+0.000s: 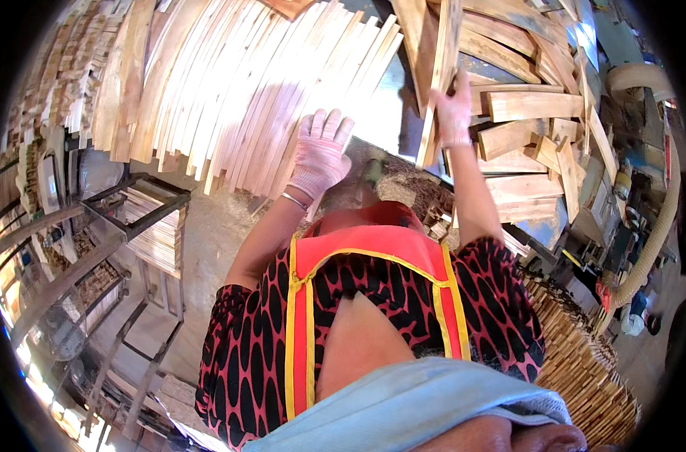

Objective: The person sorts through a large pile of wooden planks and sticks on a metal table. They pick up individual pieces, inspect them, and arrange them into neat stacks or piles. The person occasionally moves larger bundles of wood to the side to clear space for sorting.

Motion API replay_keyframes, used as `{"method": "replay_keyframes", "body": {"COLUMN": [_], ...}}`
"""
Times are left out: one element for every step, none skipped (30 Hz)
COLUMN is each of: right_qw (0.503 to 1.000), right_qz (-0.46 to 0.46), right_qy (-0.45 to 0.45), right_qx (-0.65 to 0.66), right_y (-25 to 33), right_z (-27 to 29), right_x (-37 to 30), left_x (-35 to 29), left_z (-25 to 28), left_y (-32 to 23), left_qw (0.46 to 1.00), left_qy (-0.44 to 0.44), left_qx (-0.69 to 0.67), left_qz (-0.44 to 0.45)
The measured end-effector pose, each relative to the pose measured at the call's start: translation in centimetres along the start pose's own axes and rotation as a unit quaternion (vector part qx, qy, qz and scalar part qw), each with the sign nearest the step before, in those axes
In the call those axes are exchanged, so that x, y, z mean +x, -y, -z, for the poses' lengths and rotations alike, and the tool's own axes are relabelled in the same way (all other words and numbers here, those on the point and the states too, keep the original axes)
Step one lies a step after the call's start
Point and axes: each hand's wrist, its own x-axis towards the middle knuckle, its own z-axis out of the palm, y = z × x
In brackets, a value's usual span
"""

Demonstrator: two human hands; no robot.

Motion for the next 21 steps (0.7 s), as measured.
{"method": "replay_keyframes", "body": {"right_qw": [0.994, 0.977, 0.968, 0.937, 0.931, 0.958, 0.925, 0.925, 0.926, 0.953, 0.968, 0.972, 0.966, 0.958, 0.947, 0.952, 0.965, 0.972, 0.961, 0.968, 0.975], "right_qz": [-0.025, -0.114, -0.115, -0.165, -0.148, -0.045, -0.069, -0.084, -0.100, -0.036, 0.026, 0.065, 0.103, 0.057, 0.012, -0.040, -0.007, -0.058, -0.111, -0.071, -0.085], "right_qy": [0.037, 0.119, 0.110, 0.169, 0.209, 0.256, 0.367, 0.370, 0.364, 0.294, 0.214, 0.138, 0.060, 0.059, 0.059, 0.101, 0.052, 0.147, 0.239, 0.234, 0.201], "right_qx": [0.097, 0.137, 0.192, 0.256, 0.259, 0.122, 0.069, 0.030, -0.007, -0.068, -0.128, -0.180, -0.231, -0.274, -0.315, -0.286, -0.257, -0.172, -0.086, -0.052, -0.043], "right_y": [0.2, 4.9, 3.6, 1.2, -1.3, -4.7, -0.9, 0.6, 2.1, 5.8, 8.2, 5.8, 3.3, 2.5, 2.0, 2.3, 0.1, 0.2, 1.4, 2.4, 1.8], "right_z": [0.5, 1.2, 0.4, -0.9, -2.7, -4.7, -3.9, -4.0, -4.1, -3.3, -2.2, -2.6, -3.2, -3.8, -4.0, -3.7, -3.0, -1.9, -0.5, 1.0, 3.0], "right_x": [-3.5, -6.8, -9.8, -11.9, -14.0, -14.6, -13.0, -11.2, -8.9, -6.2, -3.7, -0.5, 3.1, 5.6, 7.4, 8.7, 10.2, 10.6, 10.6, 9.1, 8.0], "left_x": [0.1, -0.3, 0.0, 0.1, 0.7, 1.4, 1.5, 1.4, 1.7, 1.3, 1.2, 1.3, 1.5, 1.6, 1.7, 1.8, 2.1, 1.7, 1.1, 1.0, 1.2], "left_z": [-0.4, -1.2, -1.9, -2.5, -2.0, -1.0, -0.8, -1.0, -1.0, -1.2, -1.3, -1.2, -1.1, -1.1, -1.1, -0.9, -0.3, -0.5, -0.7, -1.0, -1.2], "left_y": [0.1, 0.4, 0.4, 0.3, -0.3, -1.1, -1.4, -1.6, -1.7, -1.7, -1.8, -2.0, -2.2, -2.2, -2.2, -2.1, -2.2, -2.1, -2.1, -2.0, -2.0], "left_qw": [1.000, 0.999, 0.998, 0.995, 0.996, 0.997, 0.999, 0.999, 0.999, 0.999, 0.998, 0.999, 0.999, 0.999, 0.999, 0.998, 0.998, 0.998, 0.997, 0.996, 0.995], "left_qy": [-0.020, -0.039, -0.061, -0.099, -0.082, -0.064, -0.047, -0.037, -0.026, -0.012, 0.001, -0.023, -0.030, -0.037, -0.046, -0.054, -0.062, -0.066, -0.075, -0.086, -0.101], "left_qx": [-0.003, -0.005, -0.006, -0.030, -0.025, -0.019, -0.009, 0.014, 0.028, 0.042, 0.055, 0.045, 0.040, 0.034, 0.028, 0.017, 0.006, -0.008, -0.007, -0.006, -0.008], "left_qz": [-0.001, 0.007, -0.004, -0.007, -0.016, -0.024, -0.016, -0.001, -0.001, 0.010, 0.013, 0.007, -0.002, -0.005, -0.007, -0.009, -0.021, -0.020, -0.015, -0.011, -0.015]}}
